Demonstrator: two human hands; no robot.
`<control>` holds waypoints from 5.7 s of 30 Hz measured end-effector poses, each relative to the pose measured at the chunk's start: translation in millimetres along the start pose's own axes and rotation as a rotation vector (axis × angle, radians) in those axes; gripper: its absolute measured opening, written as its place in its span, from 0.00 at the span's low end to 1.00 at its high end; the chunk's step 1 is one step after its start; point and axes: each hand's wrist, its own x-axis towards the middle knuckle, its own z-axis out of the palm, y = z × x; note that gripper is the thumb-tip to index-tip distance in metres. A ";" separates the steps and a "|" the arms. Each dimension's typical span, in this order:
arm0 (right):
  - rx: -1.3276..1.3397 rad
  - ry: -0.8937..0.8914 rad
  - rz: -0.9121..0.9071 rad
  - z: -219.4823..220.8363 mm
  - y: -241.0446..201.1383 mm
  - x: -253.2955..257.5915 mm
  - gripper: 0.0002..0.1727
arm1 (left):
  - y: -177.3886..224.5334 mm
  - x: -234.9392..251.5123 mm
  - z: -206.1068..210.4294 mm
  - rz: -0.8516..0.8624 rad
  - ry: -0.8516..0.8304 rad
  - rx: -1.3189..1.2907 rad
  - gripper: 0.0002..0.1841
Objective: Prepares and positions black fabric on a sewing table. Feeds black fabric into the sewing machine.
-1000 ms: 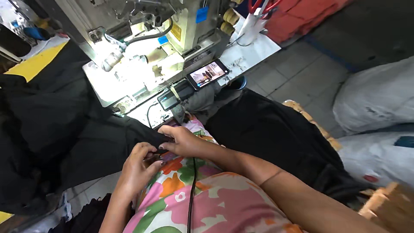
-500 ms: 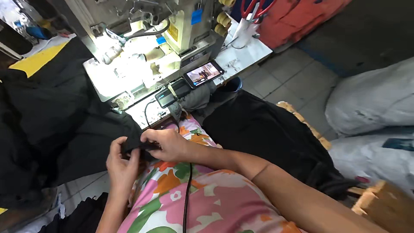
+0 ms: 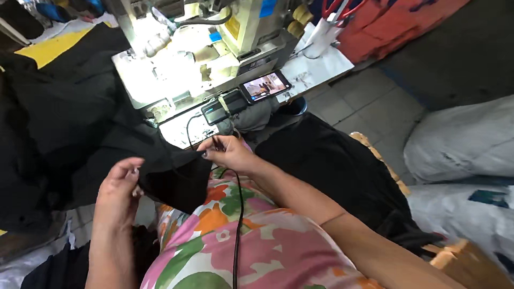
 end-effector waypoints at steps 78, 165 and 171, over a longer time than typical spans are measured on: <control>-0.210 -0.042 -0.210 -5.0 -39.1 99.0 0.24 | 58.2 142.3 42.5 0.769 -0.159 0.988 0.11; -0.342 -0.087 -0.459 -19.4 0.9 127.3 0.03 | 136.8 136.2 63.3 0.599 -0.459 1.651 0.09; -0.387 -0.059 -0.491 -20.9 1.2 134.0 0.04 | 137.5 146.0 63.0 0.502 -0.377 1.713 0.08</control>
